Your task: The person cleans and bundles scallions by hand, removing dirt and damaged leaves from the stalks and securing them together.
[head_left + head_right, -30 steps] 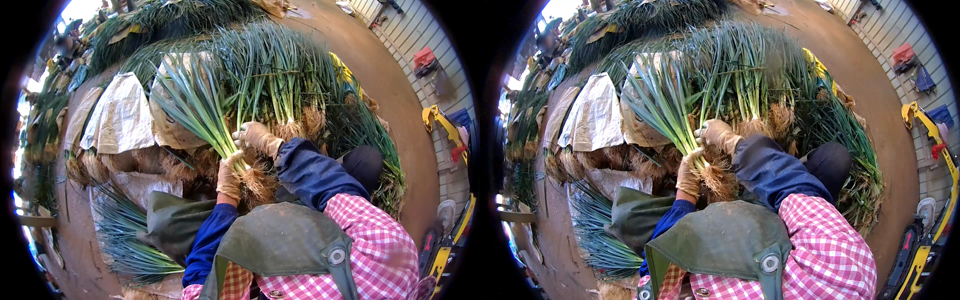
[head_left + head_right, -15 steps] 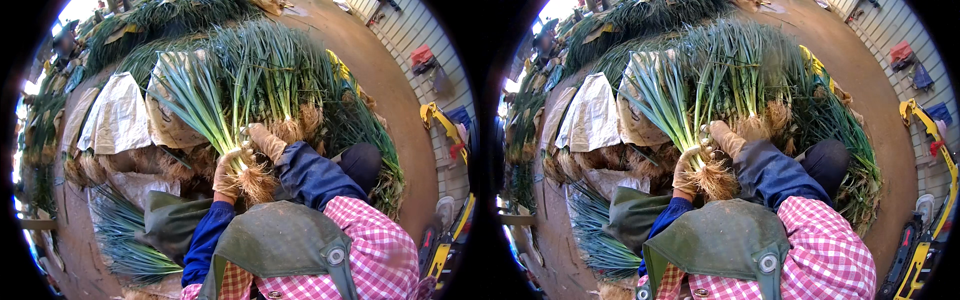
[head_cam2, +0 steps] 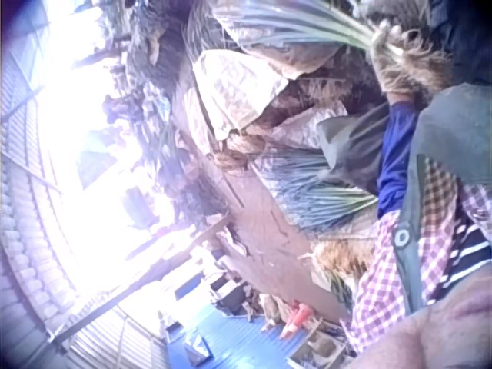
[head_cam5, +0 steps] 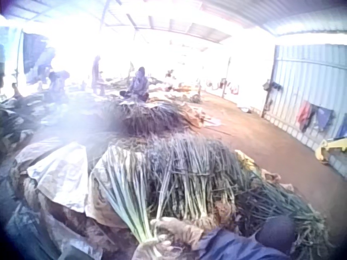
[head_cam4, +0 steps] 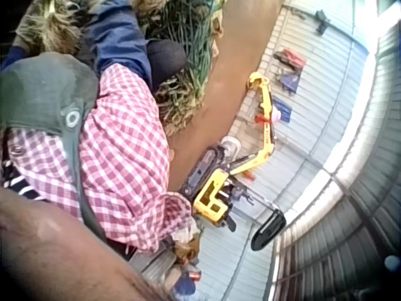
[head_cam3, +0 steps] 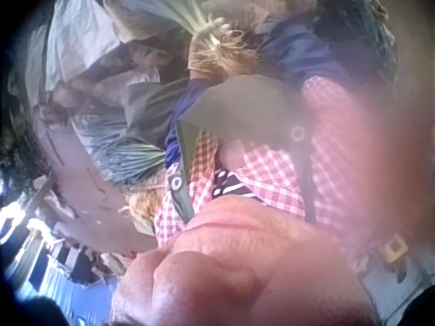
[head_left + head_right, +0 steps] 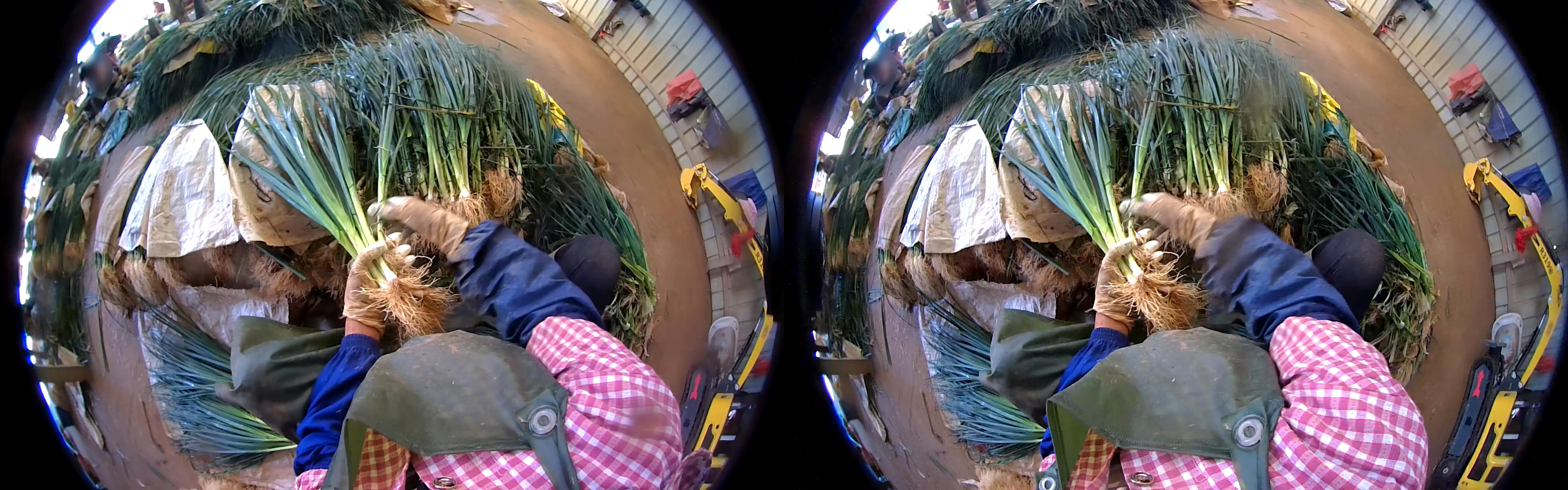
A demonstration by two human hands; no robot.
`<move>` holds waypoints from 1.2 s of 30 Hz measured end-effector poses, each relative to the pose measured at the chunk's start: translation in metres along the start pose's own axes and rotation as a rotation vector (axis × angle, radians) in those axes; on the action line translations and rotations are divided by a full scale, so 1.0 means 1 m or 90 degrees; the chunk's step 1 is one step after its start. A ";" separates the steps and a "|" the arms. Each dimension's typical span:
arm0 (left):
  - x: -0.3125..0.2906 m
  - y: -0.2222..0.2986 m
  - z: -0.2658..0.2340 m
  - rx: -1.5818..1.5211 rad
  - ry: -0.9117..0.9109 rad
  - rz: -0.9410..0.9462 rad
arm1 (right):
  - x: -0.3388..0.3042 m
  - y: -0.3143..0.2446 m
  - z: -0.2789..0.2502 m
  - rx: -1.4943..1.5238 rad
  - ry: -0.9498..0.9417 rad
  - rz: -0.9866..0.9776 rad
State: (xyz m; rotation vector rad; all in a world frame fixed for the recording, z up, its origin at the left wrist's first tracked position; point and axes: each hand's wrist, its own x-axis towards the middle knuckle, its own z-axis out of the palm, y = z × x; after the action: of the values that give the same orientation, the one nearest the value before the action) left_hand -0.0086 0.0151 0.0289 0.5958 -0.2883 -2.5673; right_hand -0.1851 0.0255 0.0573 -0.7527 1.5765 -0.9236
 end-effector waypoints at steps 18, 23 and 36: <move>0.008 -0.001 -0.008 0.140 0.076 0.050 | -0.038 -0.096 -0.032 -0.393 0.349 -0.254; 0.004 -0.004 -0.006 0.199 0.163 0.048 | 0.059 -0.039 -0.014 -0.779 0.199 -0.101; 0.014 -0.016 -0.022 0.325 0.254 0.134 | 0.074 -0.023 0.012 -0.819 0.358 -0.412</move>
State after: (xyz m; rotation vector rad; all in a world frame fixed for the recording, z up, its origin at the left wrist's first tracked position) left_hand -0.0155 0.0198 -0.0005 1.1700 -0.8249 -2.1085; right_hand -0.1876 -0.0508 0.0402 -2.1217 2.4763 -0.4423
